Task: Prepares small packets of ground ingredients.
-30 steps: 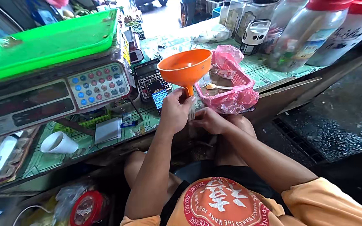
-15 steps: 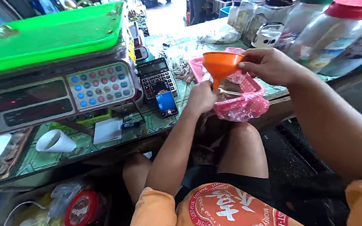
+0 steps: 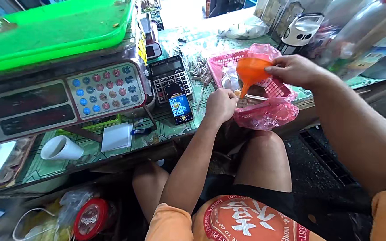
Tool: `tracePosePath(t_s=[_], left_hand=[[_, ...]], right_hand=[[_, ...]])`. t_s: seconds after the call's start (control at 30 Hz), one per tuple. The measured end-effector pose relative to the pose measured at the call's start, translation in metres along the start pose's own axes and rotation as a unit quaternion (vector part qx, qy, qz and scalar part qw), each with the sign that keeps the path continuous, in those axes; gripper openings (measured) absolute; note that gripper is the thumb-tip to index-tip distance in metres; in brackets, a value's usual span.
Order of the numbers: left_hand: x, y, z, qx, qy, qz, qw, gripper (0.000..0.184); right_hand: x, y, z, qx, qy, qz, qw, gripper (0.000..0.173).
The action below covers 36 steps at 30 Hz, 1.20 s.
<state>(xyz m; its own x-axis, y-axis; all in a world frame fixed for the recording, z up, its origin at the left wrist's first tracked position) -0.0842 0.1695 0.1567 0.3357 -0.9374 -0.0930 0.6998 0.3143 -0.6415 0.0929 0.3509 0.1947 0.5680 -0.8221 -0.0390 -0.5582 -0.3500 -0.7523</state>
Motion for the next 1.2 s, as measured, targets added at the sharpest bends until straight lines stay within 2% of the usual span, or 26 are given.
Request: tracePosePath(t_s=[0.07, 0.13, 0.23, 0.3, 0.4, 0.5, 0.67, 0.77, 0.83, 1.0, 1.1, 1.2], left_hand=[[0.008, -0.002, 0.0, 0.002, 0.017, 0.02, 1.0, 0.017], [0.022, -0.005, 0.0, 0.012, 0.049, 0.05, 0.997, 0.014], [0.042, -0.019, 0.004, 0.047, 0.104, 0.08, 0.99, 0.007], [0.053, -0.037, 0.011, 0.054, 0.15, 0.061, 0.985, 0.01], [0.064, -0.075, 0.031, 0.029, 0.206, 0.023, 0.978, 0.013], [0.072, -0.105, 0.051, 0.035, 0.218, 0.014, 0.975, 0.006], [0.09, -0.142, 0.069, 0.017, 0.216, 0.07, 0.974, 0.008], [0.099, -0.164, 0.075, 0.035, 0.236, 0.11, 0.965, 0.006], [0.105, -0.176, 0.078, 0.034, 0.234, 0.12, 0.964, 0.006], [0.123, -0.193, 0.074, -0.026, 0.248, 0.165, 0.954, 0.008], [0.144, -0.197, 0.066, -0.043, 0.248, 0.185, 0.95, 0.008], [0.163, -0.189, 0.051, -0.051, 0.231, 0.179, 0.955, 0.01]], right_hand=[[-0.009, 0.01, 0.012, 0.097, -0.022, -0.013, 0.995, 0.038], [-0.012, 0.015, 0.02, 0.138, -0.045, -0.001, 0.989, 0.039], [0.015, 0.007, -0.004, 0.142, -0.068, 0.055, 0.986, 0.041], [0.045, 0.002, -0.033, 0.087, -0.108, 0.075, 0.987, 0.032], [0.083, 0.013, -0.07, -0.037, -0.209, -0.016, 0.977, 0.02], [0.1, 0.042, -0.093, -0.131, -0.267, -0.106, 0.949, 0.024], [0.114, 0.109, -0.114, -0.208, -0.313, -0.17, 0.911, 0.005], [0.119, 0.15, -0.104, -0.209, -0.315, -0.237, 0.895, 0.01], [0.122, 0.167, -0.101, -0.219, -0.301, -0.25, 0.894, 0.014], [0.137, 0.193, -0.102, -0.308, -0.239, -0.238, 0.89, 0.019], [0.153, 0.208, -0.102, -0.327, -0.264, -0.194, 0.886, 0.019], [0.162, 0.232, -0.095, -0.328, -0.26, -0.218, 0.881, 0.022]])
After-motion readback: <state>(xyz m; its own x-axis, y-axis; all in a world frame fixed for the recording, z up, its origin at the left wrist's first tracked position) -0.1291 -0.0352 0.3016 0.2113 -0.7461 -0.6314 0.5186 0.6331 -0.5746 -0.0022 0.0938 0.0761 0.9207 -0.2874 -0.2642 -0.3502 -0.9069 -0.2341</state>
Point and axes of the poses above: each hand's wrist, its own x-axis away from the middle knuckle, its own y-axis out of the palm, z = x × y, the point moved 3 cm from there along -x, towards the middle knuckle, and after that the axes turned 3 degrees about z, right-handed, at the moved point
